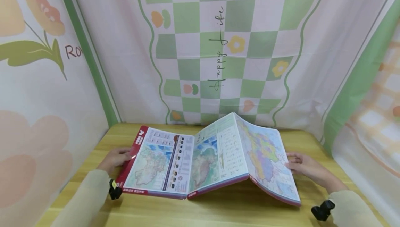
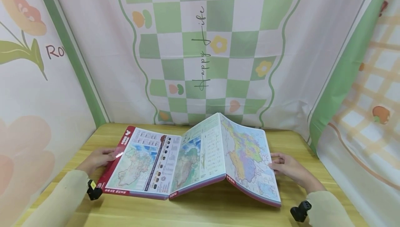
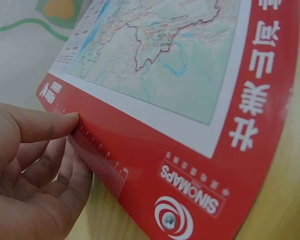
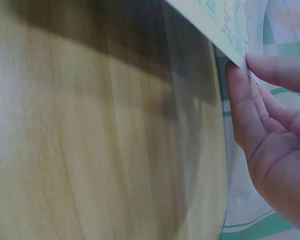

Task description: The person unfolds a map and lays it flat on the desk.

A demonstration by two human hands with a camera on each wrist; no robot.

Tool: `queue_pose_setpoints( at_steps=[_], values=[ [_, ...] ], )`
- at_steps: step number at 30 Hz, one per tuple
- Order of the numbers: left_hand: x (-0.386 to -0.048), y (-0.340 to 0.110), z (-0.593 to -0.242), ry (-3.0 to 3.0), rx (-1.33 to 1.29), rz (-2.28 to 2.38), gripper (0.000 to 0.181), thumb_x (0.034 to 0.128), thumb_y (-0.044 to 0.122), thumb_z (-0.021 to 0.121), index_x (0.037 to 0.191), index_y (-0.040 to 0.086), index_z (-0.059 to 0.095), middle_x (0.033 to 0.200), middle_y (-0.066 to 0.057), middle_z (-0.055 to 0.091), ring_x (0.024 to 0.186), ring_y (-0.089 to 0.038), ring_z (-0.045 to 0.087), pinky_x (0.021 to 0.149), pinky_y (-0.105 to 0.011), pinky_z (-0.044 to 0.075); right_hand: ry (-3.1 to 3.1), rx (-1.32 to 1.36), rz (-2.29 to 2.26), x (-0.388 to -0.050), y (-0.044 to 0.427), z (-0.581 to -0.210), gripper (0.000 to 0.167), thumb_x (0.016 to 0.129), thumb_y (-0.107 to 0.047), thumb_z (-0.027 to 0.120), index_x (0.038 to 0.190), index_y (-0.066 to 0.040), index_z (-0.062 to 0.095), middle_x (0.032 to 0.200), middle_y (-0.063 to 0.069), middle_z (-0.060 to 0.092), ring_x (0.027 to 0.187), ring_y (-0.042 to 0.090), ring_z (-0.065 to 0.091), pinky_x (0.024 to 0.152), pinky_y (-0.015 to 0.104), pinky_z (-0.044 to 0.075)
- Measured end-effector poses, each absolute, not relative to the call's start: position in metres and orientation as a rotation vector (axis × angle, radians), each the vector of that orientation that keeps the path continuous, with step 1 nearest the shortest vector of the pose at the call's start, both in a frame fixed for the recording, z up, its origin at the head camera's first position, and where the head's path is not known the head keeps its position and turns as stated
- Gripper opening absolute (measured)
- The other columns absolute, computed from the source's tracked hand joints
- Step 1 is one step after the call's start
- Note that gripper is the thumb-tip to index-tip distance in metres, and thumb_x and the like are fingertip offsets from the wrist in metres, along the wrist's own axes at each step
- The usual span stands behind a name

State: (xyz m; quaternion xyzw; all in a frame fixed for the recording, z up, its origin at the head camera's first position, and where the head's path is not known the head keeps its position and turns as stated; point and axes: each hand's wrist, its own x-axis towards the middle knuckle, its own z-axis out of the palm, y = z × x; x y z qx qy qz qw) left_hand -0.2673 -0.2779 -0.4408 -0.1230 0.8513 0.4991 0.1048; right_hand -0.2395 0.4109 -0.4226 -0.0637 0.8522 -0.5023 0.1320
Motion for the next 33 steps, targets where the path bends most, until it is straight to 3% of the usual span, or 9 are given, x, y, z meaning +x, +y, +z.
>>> queue_pose_setpoints(
  at_steps=[19, 29, 33],
  values=[
    [-0.274, -0.302, -0.451, 2.52, -0.481, 1.454, 0.052, 0.1015, 0.017, 0.054, 0.148, -0.003, 0.042, 0.142, -0.032, 0.043, 0.122, -0.045, 0.045, 0.097, -0.063, 0.043, 2.631, -0.032, -1.275, -0.24, 0.425, -0.416, 0.064, 0.101, -0.011, 0.06, 0.142, 0.023, 0.024, 0.115, 0.027, 0.058, 0.094, 0.022, 0.064, 0.078, 0.033, 0.059],
    [-0.273, -0.311, -0.447, 2.54, -0.526, 1.453, 0.052, 0.1015, 0.014, 0.053, 0.149, -0.003, 0.04, 0.147, -0.033, 0.037, 0.126, -0.046, 0.041, 0.101, -0.064, 0.039, 2.744, -0.01, -1.151, -0.246, 0.434, -0.42, 0.057, 0.1, -0.014, 0.061, 0.139, 0.02, 0.036, 0.111, 0.021, 0.062, 0.093, 0.021, 0.061, 0.073, 0.028, 0.057],
    [-0.272, -0.312, -0.446, 2.558, -0.538, 1.454, 0.053, 0.1003, 0.012, 0.056, 0.148, -0.005, 0.04, 0.144, -0.034, 0.039, 0.122, -0.046, 0.045, 0.098, -0.061, 0.043, 2.777, -0.025, -1.115, -0.249, 0.438, -0.426, 0.054, 0.098, -0.012, 0.063, 0.136, 0.02, 0.041, 0.108, 0.02, 0.063, 0.092, 0.022, 0.061, 0.071, 0.028, 0.057]
  ],
)
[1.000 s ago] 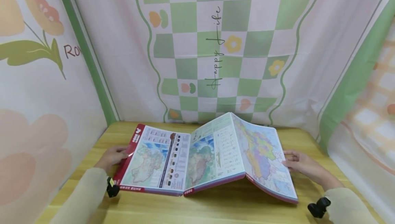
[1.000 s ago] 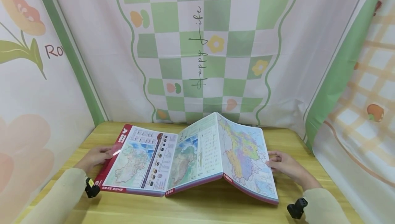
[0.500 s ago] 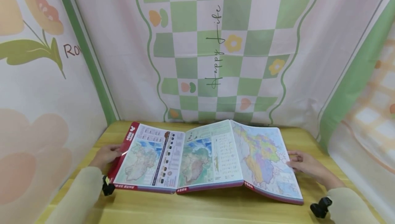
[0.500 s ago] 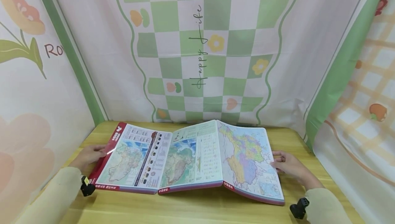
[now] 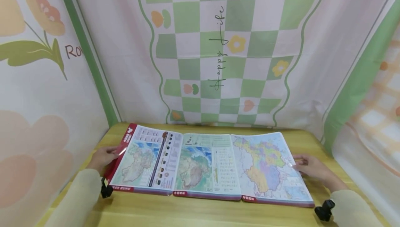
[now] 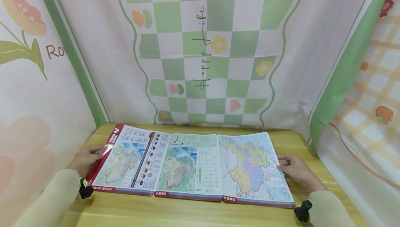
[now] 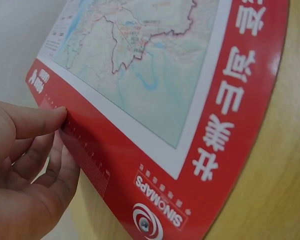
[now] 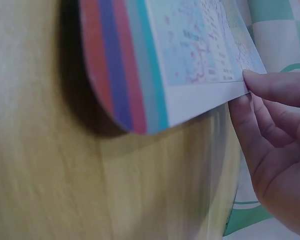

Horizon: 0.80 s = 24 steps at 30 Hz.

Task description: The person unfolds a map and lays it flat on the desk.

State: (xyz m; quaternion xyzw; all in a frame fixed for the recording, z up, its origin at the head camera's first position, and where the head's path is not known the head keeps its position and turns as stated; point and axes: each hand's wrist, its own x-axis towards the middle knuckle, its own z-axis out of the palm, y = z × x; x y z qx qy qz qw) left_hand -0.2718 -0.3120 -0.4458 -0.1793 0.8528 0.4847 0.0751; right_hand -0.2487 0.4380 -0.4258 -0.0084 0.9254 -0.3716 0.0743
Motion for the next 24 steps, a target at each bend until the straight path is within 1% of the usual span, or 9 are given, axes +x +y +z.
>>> queue_pose_setpoints(
  at_steps=[5, 9, 16, 18, 20, 24],
  values=[
    [-0.272, -0.313, -0.447, 2.605, -0.529, 1.435, 0.054, 0.0973, 0.01, 0.061, 0.145, -0.006, 0.043, 0.14, -0.035, 0.043, 0.12, -0.045, 0.047, 0.098, -0.06, 0.043, 2.787, -0.057, -1.113, -0.251, 0.44, -0.432, 0.051, 0.096, -0.008, 0.063, 0.133, 0.022, 0.043, 0.104, 0.019, 0.064, 0.09, 0.022, 0.062, 0.071, 0.028, 0.057],
    [-0.272, -0.315, -0.451, 2.586, -0.517, 1.444, 0.053, 0.0991, 0.013, 0.061, 0.146, -0.005, 0.044, 0.138, -0.033, 0.045, 0.117, -0.044, 0.049, 0.094, -0.058, 0.046, 2.768, -0.056, -1.13, -0.251, 0.44, -0.434, 0.051, 0.095, -0.006, 0.064, 0.132, 0.023, 0.043, 0.103, 0.02, 0.064, 0.089, 0.021, 0.062, 0.072, 0.028, 0.058],
    [-0.273, -0.318, -0.456, 2.592, -0.525, 1.421, 0.053, 0.1005, 0.018, 0.061, 0.145, -0.006, 0.045, 0.134, -0.033, 0.048, 0.113, -0.043, 0.05, 0.089, -0.056, 0.048, 2.751, -0.038, -1.105, -0.25, 0.438, -0.43, 0.05, 0.097, -0.01, 0.064, 0.129, 0.024, 0.046, 0.104, 0.018, 0.067, 0.091, 0.02, 0.063, 0.073, 0.027, 0.057],
    [-0.273, -0.317, -0.456, 2.606, -0.528, 1.406, 0.052, 0.1005, 0.019, 0.062, 0.144, -0.005, 0.047, 0.135, -0.033, 0.048, 0.113, -0.043, 0.049, 0.09, -0.057, 0.047, 2.746, -0.03, -1.096, -0.25, 0.439, -0.43, 0.05, 0.098, -0.013, 0.064, 0.128, 0.023, 0.047, 0.104, 0.018, 0.067, 0.092, 0.02, 0.063, 0.073, 0.027, 0.057],
    [-0.273, -0.317, -0.455, 2.618, -0.533, 1.389, 0.05, 0.1005, 0.019, 0.062, 0.142, -0.005, 0.049, 0.137, -0.033, 0.047, 0.115, -0.045, 0.048, 0.093, -0.06, 0.046, 2.734, -0.016, -1.104, -0.249, 0.439, -0.429, 0.052, 0.097, -0.014, 0.065, 0.129, 0.023, 0.047, 0.105, 0.018, 0.068, 0.092, 0.019, 0.064, 0.074, 0.028, 0.057],
    [-0.27, -0.317, -0.452, 2.677, -0.502, 1.34, 0.046, 0.0997, 0.016, 0.063, 0.138, -0.007, 0.053, 0.14, -0.033, 0.047, 0.123, -0.048, 0.045, 0.103, -0.063, 0.039, 2.715, 0.001, -1.128, -0.246, 0.439, -0.427, 0.055, 0.096, -0.013, 0.068, 0.129, 0.024, 0.046, 0.104, 0.017, 0.068, 0.09, 0.019, 0.065, 0.074, 0.029, 0.059]
  ],
)
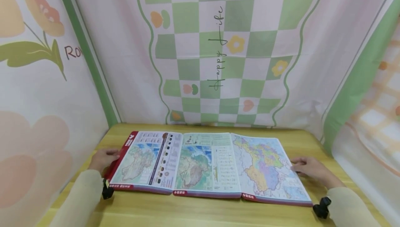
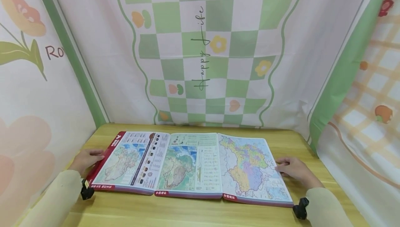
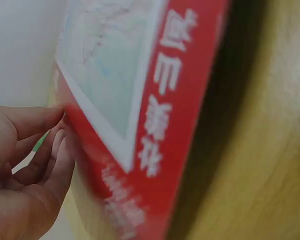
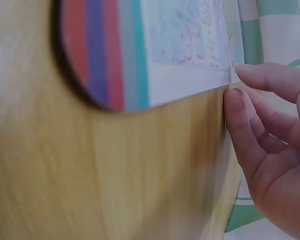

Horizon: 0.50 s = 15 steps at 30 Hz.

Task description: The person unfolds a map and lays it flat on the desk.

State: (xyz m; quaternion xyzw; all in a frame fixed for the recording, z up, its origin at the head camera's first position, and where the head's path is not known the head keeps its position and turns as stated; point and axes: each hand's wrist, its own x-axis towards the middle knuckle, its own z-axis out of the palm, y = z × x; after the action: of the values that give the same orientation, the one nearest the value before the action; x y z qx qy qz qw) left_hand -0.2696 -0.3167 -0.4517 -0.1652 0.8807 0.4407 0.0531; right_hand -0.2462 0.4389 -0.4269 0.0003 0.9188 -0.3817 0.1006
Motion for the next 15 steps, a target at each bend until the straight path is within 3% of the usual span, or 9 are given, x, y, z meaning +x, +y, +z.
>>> queue_pose_setpoints(
  at_steps=[7, 15],
  values=[
    [-0.266, -0.318, -0.449, 2.706, -0.464, 1.348, 0.046, 0.0983, 0.013, 0.063, 0.136, -0.012, 0.052, 0.134, -0.032, 0.054, 0.122, -0.047, 0.049, 0.105, -0.062, 0.038, 2.724, 0.011, -1.128, -0.246, 0.437, -0.425, 0.056, 0.094, -0.015, 0.07, 0.129, 0.023, 0.047, 0.103, 0.016, 0.067, 0.088, 0.02, 0.066, 0.072, 0.029, 0.058],
    [-0.266, -0.312, -0.44, 2.703, -0.454, 1.401, 0.049, 0.0996, 0.015, 0.059, 0.141, -0.01, 0.048, 0.137, -0.032, 0.051, 0.123, -0.046, 0.049, 0.102, -0.059, 0.043, 2.739, -0.028, -1.12, -0.248, 0.434, -0.421, 0.056, 0.097, -0.015, 0.067, 0.13, 0.024, 0.045, 0.107, 0.023, 0.066, 0.09, 0.024, 0.067, 0.074, 0.031, 0.06]
  ],
)
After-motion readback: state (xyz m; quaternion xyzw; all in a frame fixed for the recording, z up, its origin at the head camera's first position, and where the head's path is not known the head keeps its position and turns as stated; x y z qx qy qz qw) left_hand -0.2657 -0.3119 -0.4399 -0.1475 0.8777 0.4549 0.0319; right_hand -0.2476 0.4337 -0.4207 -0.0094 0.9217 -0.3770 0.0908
